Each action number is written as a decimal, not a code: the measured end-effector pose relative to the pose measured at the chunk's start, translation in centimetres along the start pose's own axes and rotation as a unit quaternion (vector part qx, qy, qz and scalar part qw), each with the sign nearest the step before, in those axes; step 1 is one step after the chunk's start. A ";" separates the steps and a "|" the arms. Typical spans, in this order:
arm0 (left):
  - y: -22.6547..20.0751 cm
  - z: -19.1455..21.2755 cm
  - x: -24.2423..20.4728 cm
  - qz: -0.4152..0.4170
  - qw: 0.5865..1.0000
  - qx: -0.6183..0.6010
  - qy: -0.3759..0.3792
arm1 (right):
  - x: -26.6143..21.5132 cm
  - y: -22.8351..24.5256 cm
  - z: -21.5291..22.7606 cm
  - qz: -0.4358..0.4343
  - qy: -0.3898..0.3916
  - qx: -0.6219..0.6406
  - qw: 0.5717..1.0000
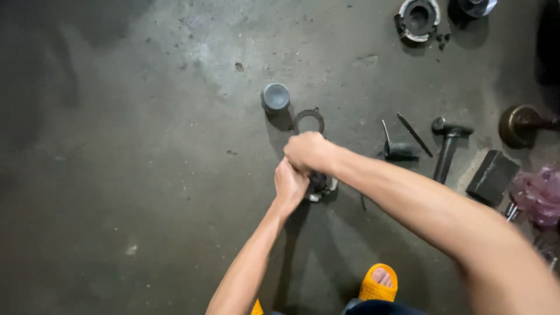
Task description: The person sits on the floor and assembles a mechanical component, likely a brake drum or clutch assembly. They use pliers to manipulate small metal clips and springs, fitting them into a circular metal housing. The person also uses a hammer to tap parts into place and handles various small metal pieces scattered on the floor.
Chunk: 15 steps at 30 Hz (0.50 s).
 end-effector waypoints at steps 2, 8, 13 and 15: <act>3.6 -2.3 0.1 0.052 0.998 0.045 0.014 | 0.2 -0.1 -0.9 0.001 -0.059 -0.025 0.998; 4.7 -1.3 0.3 -0.194 0.963 0.183 0.027 | -7.4 -2.6 -1.2 -0.119 -0.135 0.033 0.983; -1.7 0.5 -3.3 -0.395 0.836 0.347 0.155 | -16.0 -5.1 -6.7 -0.309 -0.144 0.164 0.926; -1.9 -0.8 -3.1 -0.421 0.778 0.416 0.211 | -16.6 -5.3 -9.0 -0.344 -0.153 0.199 0.905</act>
Point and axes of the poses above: each hand's wrist, its own x-axis towards the middle knuckle, its own z-axis out of the back of the hand, y = z × x, the point moved 2 cm from there along x, towards the middle knuckle, and after that the axes turned 11 degrees about -y, right-handed, at the moved point
